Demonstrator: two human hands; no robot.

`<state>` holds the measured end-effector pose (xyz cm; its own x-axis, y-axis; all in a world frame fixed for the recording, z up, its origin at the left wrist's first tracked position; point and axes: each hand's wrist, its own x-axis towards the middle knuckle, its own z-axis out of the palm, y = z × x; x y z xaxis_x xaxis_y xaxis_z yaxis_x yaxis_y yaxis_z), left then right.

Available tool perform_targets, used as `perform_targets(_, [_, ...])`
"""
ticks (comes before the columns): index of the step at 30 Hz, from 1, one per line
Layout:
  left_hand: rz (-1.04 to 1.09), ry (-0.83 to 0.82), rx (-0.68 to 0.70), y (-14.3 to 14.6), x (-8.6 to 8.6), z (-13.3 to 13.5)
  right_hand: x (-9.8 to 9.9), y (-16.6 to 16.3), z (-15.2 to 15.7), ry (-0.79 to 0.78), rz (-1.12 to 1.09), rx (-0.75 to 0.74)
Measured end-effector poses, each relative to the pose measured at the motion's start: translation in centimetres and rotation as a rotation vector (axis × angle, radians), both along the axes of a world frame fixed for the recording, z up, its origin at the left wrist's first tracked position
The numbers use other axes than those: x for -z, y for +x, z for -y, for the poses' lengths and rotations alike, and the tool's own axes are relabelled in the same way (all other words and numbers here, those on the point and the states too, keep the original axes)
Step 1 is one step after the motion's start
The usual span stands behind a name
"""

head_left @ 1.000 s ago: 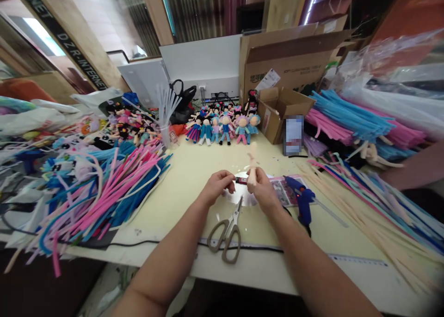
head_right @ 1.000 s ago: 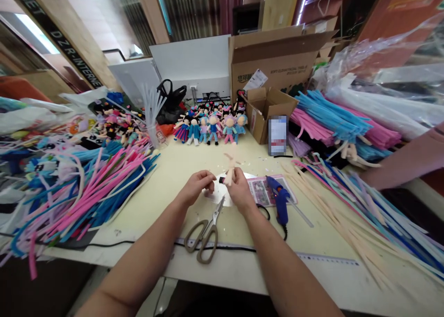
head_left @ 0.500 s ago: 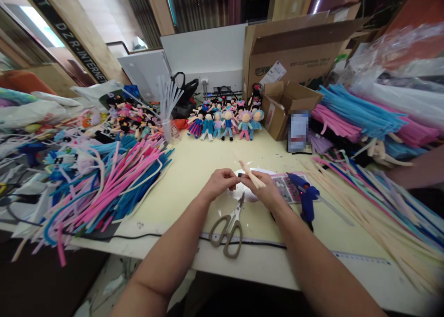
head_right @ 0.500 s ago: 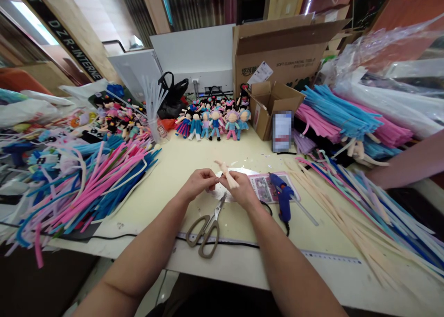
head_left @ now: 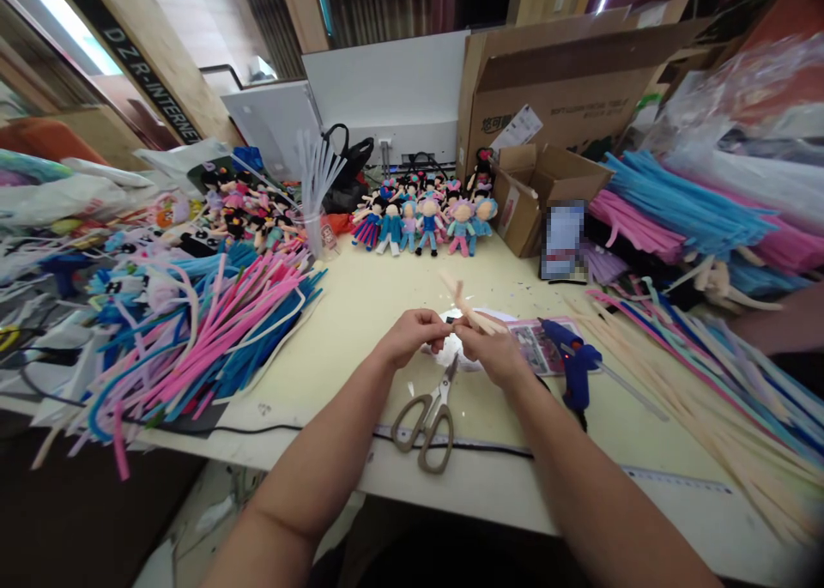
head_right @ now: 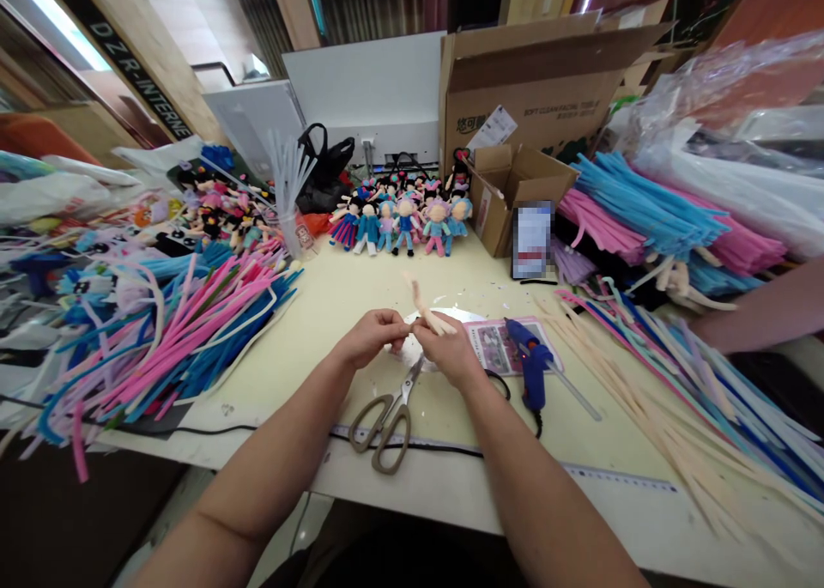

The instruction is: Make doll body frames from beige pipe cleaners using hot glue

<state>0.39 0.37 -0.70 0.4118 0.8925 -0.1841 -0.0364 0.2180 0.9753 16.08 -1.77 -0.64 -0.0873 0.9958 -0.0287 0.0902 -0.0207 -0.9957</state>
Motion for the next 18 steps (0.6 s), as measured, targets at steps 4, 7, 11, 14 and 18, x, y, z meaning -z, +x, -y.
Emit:
perform_targets(4, [0.001, 0.022, -0.018, 0.0, -0.1, 0.0, -0.3, 0.2, 0.1, -0.066, -0.112, -0.052])
perform_targets(7, [-0.104, 0.057, -0.07, -0.1, 0.1, -0.1, -0.1, 0.5, 0.0, -0.008, -0.028, -0.057])
perform_targets(11, [-0.136, 0.032, -0.065, -0.1, 0.4, -0.1, 0.5, 0.9, -0.2, 0.084, 0.071, -0.063])
perform_targets(14, [-0.091, 0.0, -0.033, -0.1, 0.4, -0.1, 0.5, 1.0, -0.3, 0.108, 0.098, -0.084])
perform_targets(18, [-0.076, -0.014, -0.012, -0.1, 0.2, -0.1, 0.1, 0.8, -0.1, 0.126, 0.122, -0.074])
